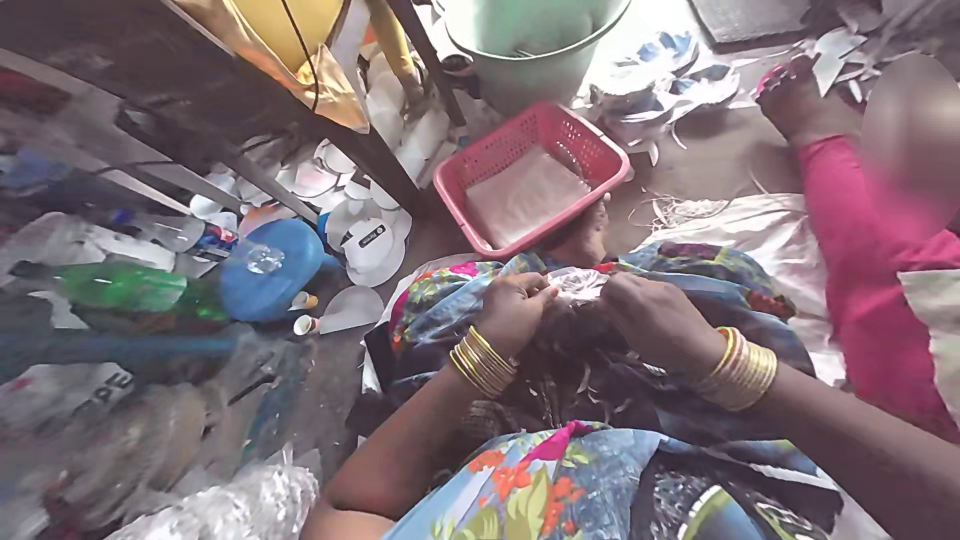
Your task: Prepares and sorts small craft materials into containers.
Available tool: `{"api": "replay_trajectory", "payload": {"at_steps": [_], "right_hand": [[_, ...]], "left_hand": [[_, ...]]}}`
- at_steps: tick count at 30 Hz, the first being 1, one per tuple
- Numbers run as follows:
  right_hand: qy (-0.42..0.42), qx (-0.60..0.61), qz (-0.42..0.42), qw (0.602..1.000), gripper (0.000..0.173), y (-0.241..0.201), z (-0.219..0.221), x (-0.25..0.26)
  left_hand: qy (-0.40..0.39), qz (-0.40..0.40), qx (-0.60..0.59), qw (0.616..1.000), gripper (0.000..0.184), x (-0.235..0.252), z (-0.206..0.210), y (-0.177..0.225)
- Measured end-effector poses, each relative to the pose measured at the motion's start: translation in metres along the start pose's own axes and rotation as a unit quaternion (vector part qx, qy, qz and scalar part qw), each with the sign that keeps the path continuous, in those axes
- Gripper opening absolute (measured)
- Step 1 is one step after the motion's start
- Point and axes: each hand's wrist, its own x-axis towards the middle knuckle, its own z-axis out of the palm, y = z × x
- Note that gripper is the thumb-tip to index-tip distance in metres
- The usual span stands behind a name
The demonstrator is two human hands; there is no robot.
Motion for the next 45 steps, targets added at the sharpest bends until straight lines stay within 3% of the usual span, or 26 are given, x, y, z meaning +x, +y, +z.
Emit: {"api": "replay_trajectory", "payload": {"at_steps": [3, 4, 6, 9, 11, 14, 17, 20, 22, 24, 27, 30, 36, 40, 43, 45], "right_hand": [[0.061, -0.148, -0.148, 0.976, 0.024, -0.019, 0.002, -0.004], [0.067, -0.163, -0.181, 0.968, 0.023, -0.024, 0.002, -0.004], [0.057, -0.147, -0.210, 0.965, 0.022, -0.030, -0.004, 0.001], [0.034, 0.015, -0.166, 0.985, 0.021, -0.022, -0.011, 0.011], [0.005, 0.180, -0.118, 0.977, 0.021, -0.010, -0.010, 0.016], [-0.054, 0.386, -0.018, 0.921, 0.022, -0.002, -0.004, 0.020], [-0.070, 0.398, 0.018, 0.915, 0.020, -0.001, -0.003, 0.018], [-0.016, 0.202, -0.028, 0.979, 0.023, -0.009, -0.010, 0.012], [0.024, 0.072, -0.074, 0.994, 0.022, -0.019, -0.020, 0.013], [0.046, -0.002, -0.099, 0.994, 0.024, -0.027, -0.029, 0.015], [0.064, -0.031, -0.111, 0.991, 0.024, -0.027, -0.034, 0.016], [0.053, -0.014, -0.107, 0.993, 0.023, -0.020, -0.024, 0.012], [0.052, -0.067, -0.101, 0.991, 0.021, -0.015, 0.000, 0.005], [0.038, -0.102, -0.139, 0.984, 0.014, -0.021, 0.004, 0.004], [0.031, -0.059, -0.178, 0.982, 0.019, -0.025, 0.003, 0.009], [0.025, 0.032, -0.165, 0.985, 0.025, -0.020, -0.001, 0.015]], "left_hand": [[-0.028, -0.100, -0.296, 0.949, 0.015, 0.000, -0.001, 0.019], [-0.024, -0.092, -0.318, 0.943, 0.015, -0.002, 0.001, 0.023], [-0.011, -0.004, -0.240, 0.971, 0.012, -0.004, 0.009, 0.021], [-0.019, 0.111, -0.201, 0.973, 0.010, -0.003, 0.020, 0.004], [-0.055, 0.098, -0.290, 0.950, 0.011, -0.003, 0.022, -0.002], [-0.082, 0.066, -0.361, 0.926, 0.014, -0.003, 0.026, -0.010], [-0.051, 0.148, -0.222, 0.962, 0.011, -0.002, 0.018, -0.015], [0.021, 0.282, 0.058, 0.958, 0.018, 0.002, -0.006, -0.007], [0.045, 0.316, 0.145, 0.937, 0.020, 0.003, -0.022, 0.005], [0.044, 0.273, 0.120, 0.953, 0.020, 0.001, -0.033, 0.015], [-0.016, 0.088, -0.134, 0.987, 0.015, -0.002, -0.036, 0.024], [-0.022, -0.057, -0.331, 0.942, 0.022, -0.005, -0.024, 0.021], [0.029, -0.169, -0.385, 0.907, 0.025, 0.006, -0.009, 0.018], [0.017, -0.171, -0.357, 0.918, 0.017, 0.007, -0.004, 0.026], [-0.033, -0.073, -0.289, 0.954, 0.013, -0.001, 0.005, 0.022], [-0.055, -0.004, -0.244, 0.968, 0.012, -0.005, 0.009, 0.012]]}}
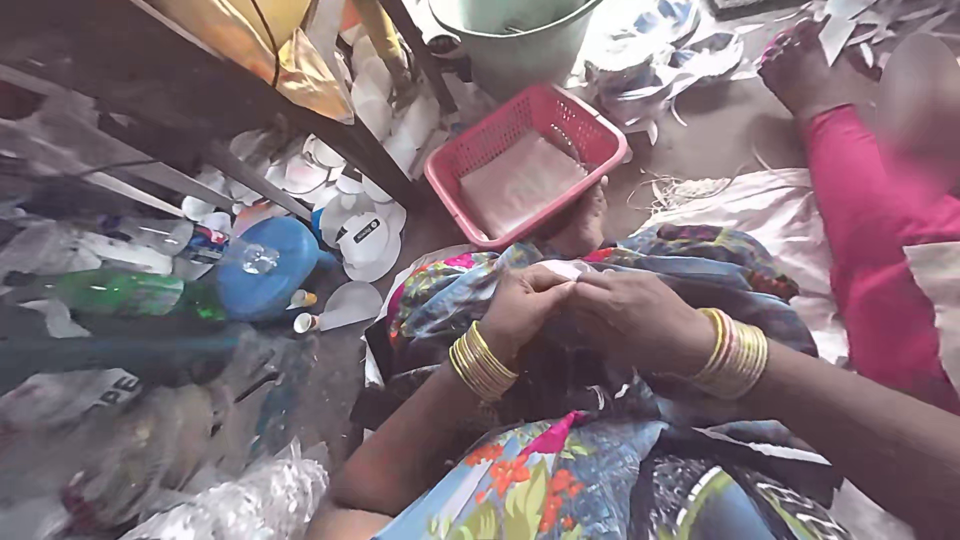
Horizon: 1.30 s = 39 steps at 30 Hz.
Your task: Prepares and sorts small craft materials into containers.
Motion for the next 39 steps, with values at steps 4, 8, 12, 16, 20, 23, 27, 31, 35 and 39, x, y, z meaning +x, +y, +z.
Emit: {"api": "replay_trajectory", "payload": {"at_steps": [4, 8, 12, 16, 20, 23, 27, 31, 35, 39], "right_hand": [[0.009, 0.305, 0.096, 0.948, 0.015, 0.023, -0.001, 0.003], [-0.017, 0.508, 0.297, 0.808, 0.019, 0.022, -0.005, 0.004], [-0.027, 0.532, 0.339, 0.776, 0.024, 0.025, -0.003, 0.005], [0.023, 0.427, 0.247, 0.870, 0.005, 0.029, 0.002, -0.005], [0.073, 0.295, 0.158, 0.940, 0.030, 0.029, 0.006, -0.013], [0.120, 0.180, 0.143, 0.966, 0.028, 0.025, 0.014, -0.012], [0.143, 0.129, 0.123, 0.973, 0.020, 0.025, 0.021, -0.008], [0.167, 0.071, 0.102, 0.978, 0.015, 0.027, 0.027, -0.006], [0.214, -0.028, 0.076, 0.973, 0.015, 0.027, 0.035, -0.010], [0.205, -0.079, 0.044, 0.974, 0.019, 0.029, 0.039, -0.017]], "left_hand": [[-0.038, 0.047, -0.035, 0.998, 0.012, 0.001, -0.005, -0.019], [-0.068, 0.104, -0.066, 0.990, 0.012, 0.008, -0.008, -0.041], [-0.040, 0.185, -0.018, 0.982, 0.004, 0.013, -0.003, -0.052], [0.027, 0.249, 0.009, 0.968, 0.006, 0.014, 0.004, -0.057], [0.030, 0.245, -0.017, 0.969, 0.008, 0.014, 0.004, -0.056], [0.031, 0.259, 0.007, 0.965, 0.009, 0.016, 0.004, -0.055], [0.071, 0.283, 0.057, 0.955, 0.006, 0.015, 0.007, -0.057], [0.113, 0.232, 0.060, 0.964, 0.005, 0.016, 0.013, -0.055], [0.116, 0.113, -0.024, 0.987, 0.002, 0.020, 0.019, -0.046], [0.074, 0.112, 0.011, 0.991, 0.005, 0.025, 0.015, -0.042]]}}
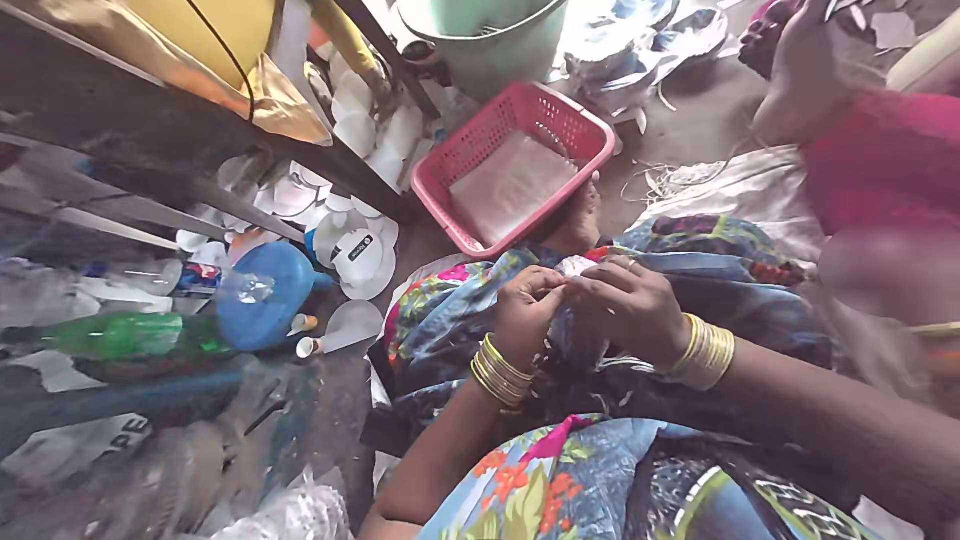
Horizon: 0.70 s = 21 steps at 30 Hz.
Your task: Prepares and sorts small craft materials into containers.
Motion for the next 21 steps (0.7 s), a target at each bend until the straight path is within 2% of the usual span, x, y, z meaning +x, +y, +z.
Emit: {"api": "replay_trajectory", "payload": {"at_steps": [3, 6, 8, 10, 15, 18, 21], "right_hand": [[-0.034, -0.059, -0.001, 0.998, 0.020, -0.006, -0.005, 0.001], [-0.048, -0.131, 0.020, 0.990, 0.019, -0.009, -0.005, 0.005], [-0.062, -0.156, 0.030, 0.985, 0.019, -0.008, -0.005, 0.008], [-0.078, -0.144, 0.042, 0.986, 0.018, -0.006, -0.007, 0.012], [-0.148, -0.021, 0.141, 0.979, 0.016, 0.001, -0.019, 0.023], [-0.135, -0.037, 0.134, 0.981, 0.016, -0.001, -0.017, 0.020], [-0.119, -0.009, 0.148, 0.982, 0.016, 0.001, -0.014, 0.019]], "left_hand": [[-0.001, 0.091, 0.121, 0.989, 0.010, 0.000, 0.002, -0.003], [0.078, 0.175, 0.243, 0.951, 0.010, -0.004, 0.017, -0.003], [0.128, 0.212, 0.279, 0.928, 0.010, -0.005, 0.026, -0.007], [0.148, 0.234, 0.282, 0.919, 0.011, -0.006, 0.030, -0.011], [0.187, 0.293, 0.308, 0.886, 0.014, -0.005, 0.032, -0.027], [0.172, 0.257, 0.210, 0.927, 0.011, -0.001, 0.028, -0.027], [0.073, 0.119, 0.004, 0.990, 0.013, 0.005, 0.016, -0.024]]}}
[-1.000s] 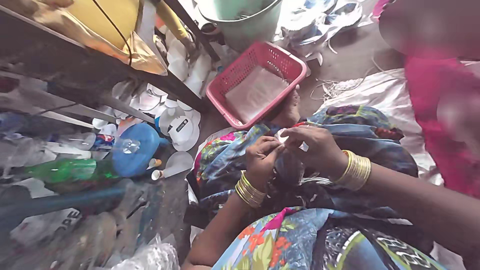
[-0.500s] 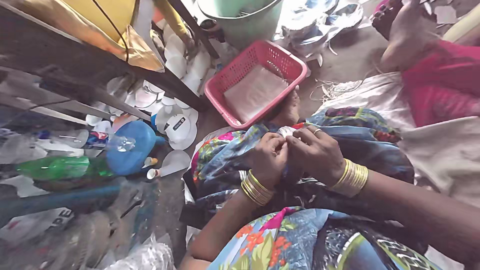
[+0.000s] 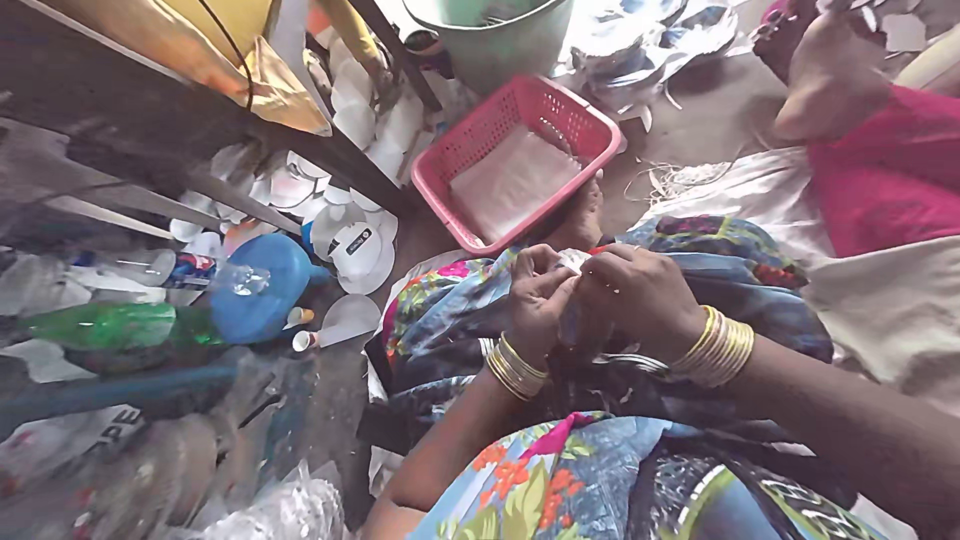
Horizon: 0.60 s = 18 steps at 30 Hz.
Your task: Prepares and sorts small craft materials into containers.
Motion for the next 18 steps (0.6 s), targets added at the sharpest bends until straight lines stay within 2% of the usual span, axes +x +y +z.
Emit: {"api": "replay_trajectory", "payload": {"at_steps": [3, 5, 7, 10, 13, 16, 18], "right_hand": [[-0.022, 0.105, 0.054, 0.993, 0.010, 0.003, -0.003, 0.002], [-0.013, 0.153, 0.054, 0.987, 0.010, 0.007, 0.001, 0.001], [0.009, 0.171, 0.020, 0.985, 0.016, 0.012, 0.008, -0.003], [0.029, 0.139, -0.011, 0.990, 0.022, 0.013, 0.012, -0.008], [0.073, 0.032, -0.054, 0.995, 0.019, 0.007, 0.014, -0.006], [0.089, -0.071, -0.109, 0.988, 0.021, 0.002, 0.011, -0.002], [0.070, -0.065, -0.107, 0.990, 0.023, 0.001, 0.007, 0.000]], "left_hand": [[-0.055, -0.180, -0.183, 0.965, 0.016, 0.007, -0.012, 0.005], [-0.026, -0.242, -0.253, 0.936, 0.015, 0.006, -0.010, 0.010], [0.007, -0.282, -0.306, 0.910, 0.014, 0.005, -0.006, 0.014], [0.025, -0.296, -0.317, 0.901, 0.023, 0.003, -0.004, 0.015], [0.023, -0.294, -0.298, 0.908, 0.026, 0.003, -0.001, 0.017], [0.021, -0.270, -0.255, 0.928, 0.013, 0.005, -0.001, 0.019], [0.016, -0.229, -0.189, 0.955, 0.007, 0.004, -0.003, 0.018]]}}
